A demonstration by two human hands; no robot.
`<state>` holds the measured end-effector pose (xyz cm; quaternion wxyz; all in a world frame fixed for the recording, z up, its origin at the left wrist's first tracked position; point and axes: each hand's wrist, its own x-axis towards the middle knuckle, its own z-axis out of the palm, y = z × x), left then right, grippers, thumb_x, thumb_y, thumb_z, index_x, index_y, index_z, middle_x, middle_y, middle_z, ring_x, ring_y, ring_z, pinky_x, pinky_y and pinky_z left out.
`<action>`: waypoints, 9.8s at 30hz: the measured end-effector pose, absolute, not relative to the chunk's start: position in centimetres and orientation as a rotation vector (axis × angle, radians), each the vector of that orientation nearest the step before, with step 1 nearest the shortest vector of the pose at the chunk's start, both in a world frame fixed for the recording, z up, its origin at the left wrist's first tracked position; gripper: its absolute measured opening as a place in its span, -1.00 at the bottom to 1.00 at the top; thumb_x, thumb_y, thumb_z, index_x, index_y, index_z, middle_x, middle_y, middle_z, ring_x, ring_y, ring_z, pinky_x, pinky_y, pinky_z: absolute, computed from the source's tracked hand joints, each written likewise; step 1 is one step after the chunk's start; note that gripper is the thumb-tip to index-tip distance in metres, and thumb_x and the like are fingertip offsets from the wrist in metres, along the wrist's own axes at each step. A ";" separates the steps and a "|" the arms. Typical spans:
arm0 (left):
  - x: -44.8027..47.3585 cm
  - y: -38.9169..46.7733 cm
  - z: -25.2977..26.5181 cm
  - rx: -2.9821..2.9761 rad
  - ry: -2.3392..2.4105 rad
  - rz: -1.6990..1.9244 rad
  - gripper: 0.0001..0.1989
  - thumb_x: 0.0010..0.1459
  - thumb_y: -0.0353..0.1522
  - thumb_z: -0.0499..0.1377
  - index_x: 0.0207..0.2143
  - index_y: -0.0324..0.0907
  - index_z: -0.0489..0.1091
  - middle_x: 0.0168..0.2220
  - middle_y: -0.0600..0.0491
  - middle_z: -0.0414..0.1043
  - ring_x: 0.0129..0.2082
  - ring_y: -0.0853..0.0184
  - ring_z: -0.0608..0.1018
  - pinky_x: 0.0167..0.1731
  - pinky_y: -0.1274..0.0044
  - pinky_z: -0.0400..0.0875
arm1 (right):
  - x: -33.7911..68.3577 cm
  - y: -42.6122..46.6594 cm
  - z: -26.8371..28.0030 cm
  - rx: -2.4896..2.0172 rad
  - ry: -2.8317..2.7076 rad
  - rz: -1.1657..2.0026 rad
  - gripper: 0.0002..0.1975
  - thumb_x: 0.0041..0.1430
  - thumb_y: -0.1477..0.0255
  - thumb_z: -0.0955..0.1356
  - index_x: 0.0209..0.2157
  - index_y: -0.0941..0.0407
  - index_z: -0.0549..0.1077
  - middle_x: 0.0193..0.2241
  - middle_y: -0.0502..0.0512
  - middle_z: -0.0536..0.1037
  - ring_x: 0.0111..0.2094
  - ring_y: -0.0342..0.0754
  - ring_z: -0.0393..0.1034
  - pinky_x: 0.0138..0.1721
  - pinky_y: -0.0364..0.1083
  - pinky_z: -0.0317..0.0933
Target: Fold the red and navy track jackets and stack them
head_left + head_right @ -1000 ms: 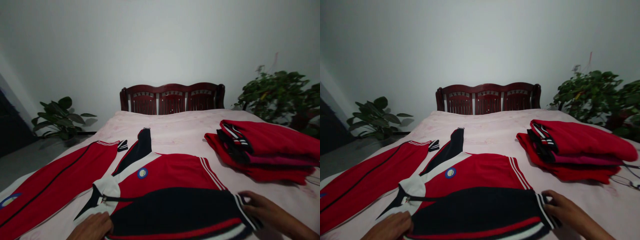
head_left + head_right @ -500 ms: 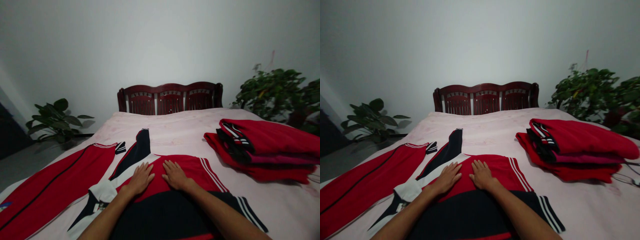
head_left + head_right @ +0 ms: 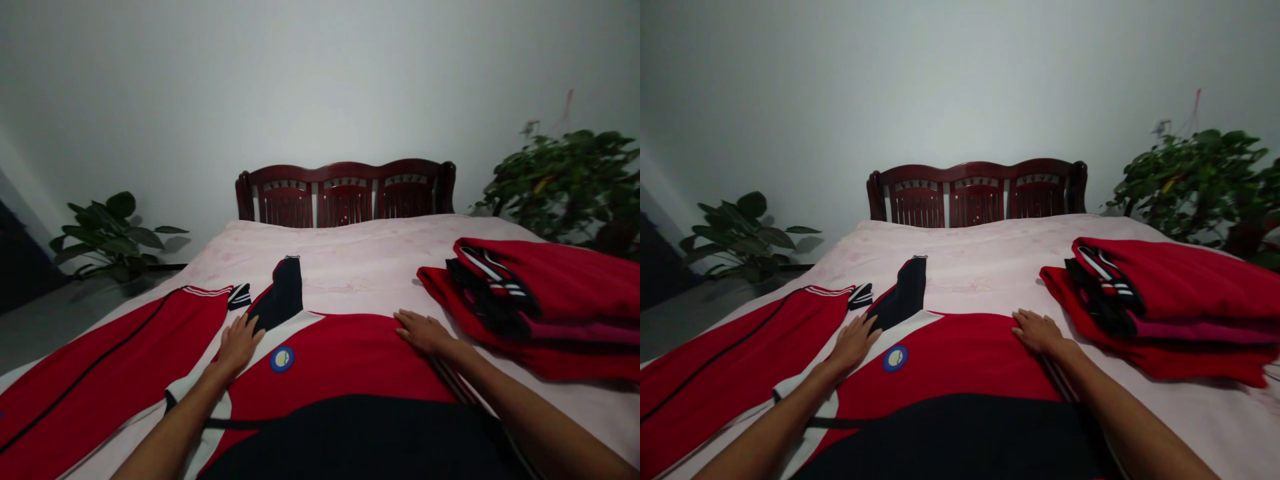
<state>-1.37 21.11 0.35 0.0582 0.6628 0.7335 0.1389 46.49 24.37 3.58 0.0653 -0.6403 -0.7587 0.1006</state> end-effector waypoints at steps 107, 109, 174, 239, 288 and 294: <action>-2.3 12.5 9.7 1.620 1.253 0.129 -0.64 -0.08 -0.06 0.32 -0.38 -0.15 0.55 -0.44 0.09 0.51 -0.47 0.32 0.45 -0.43 0.57 0.27 | 39.6 8.5 5.2 -0.892 -0.055 1.885 -0.74 0.31 0.25 0.27 -0.30 0.16 0.44 -0.47 0.08 0.57 -0.49 -0.16 0.50 -0.56 -0.25 0.28; -0.5 13.2 9.8 1.712 1.276 0.169 -0.66 -0.15 -0.12 0.36 -0.35 -0.14 0.54 -0.39 0.09 0.53 -0.39 0.28 0.47 -0.39 0.57 0.27 | 39.3 9.2 6.4 -1.002 -0.073 1.857 -0.70 0.26 0.17 0.32 -0.35 0.13 0.40 -0.55 0.03 0.53 -0.56 -0.15 0.48 -0.63 -0.26 0.22; -8.1 10.8 3.9 2.190 1.866 0.391 -0.61 0.23 -0.05 0.01 -0.36 -0.14 0.42 -0.38 0.05 0.47 -0.37 0.29 0.49 -0.35 0.52 0.26 | 47.3 17.9 4.5 -1.777 -2.372 0.081 -0.59 0.16 0.02 0.24 -0.27 0.09 0.41 -0.27 0.18 0.55 -0.27 0.07 0.44 -0.28 -0.04 0.23; 9.5 14.5 4.6 2.371 1.737 0.531 -0.71 0.35 -0.25 -0.04 -0.20 -0.10 0.45 -0.23 -0.05 0.58 -0.20 0.18 0.59 -0.28 0.46 0.33 | 33.6 8.5 7.4 -1.495 -2.147 -0.030 -0.72 0.24 0.57 0.19 -0.22 0.07 0.50 -0.25 0.12 0.53 -0.19 -0.02 0.38 -0.19 -0.09 0.19; 10.8 9.6 2.5 2.368 1.878 0.092 -0.39 0.21 -0.41 -0.07 0.31 0.05 0.12 0.39 0.04 -0.01 0.39 0.06 0.01 0.24 -0.09 -0.15 | 30.0 2.7 3.9 -1.288 -1.250 1.396 -0.69 0.06 0.33 0.29 -0.19 0.16 0.52 -0.15 0.24 0.58 -0.21 0.04 0.51 -0.34 -0.05 0.41; 10.1 10.0 1.5 2.445 1.886 0.134 -0.38 0.21 -0.43 -0.09 0.32 0.08 0.11 0.39 0.07 0.02 0.38 0.06 0.03 0.24 -0.06 -0.09 | 35.7 10.0 5.4 -1.604 -2.051 0.260 -0.47 0.29 0.24 0.18 0.23 0.11 0.31 0.27 0.20 0.27 0.33 0.14 0.02 0.32 0.19 -0.14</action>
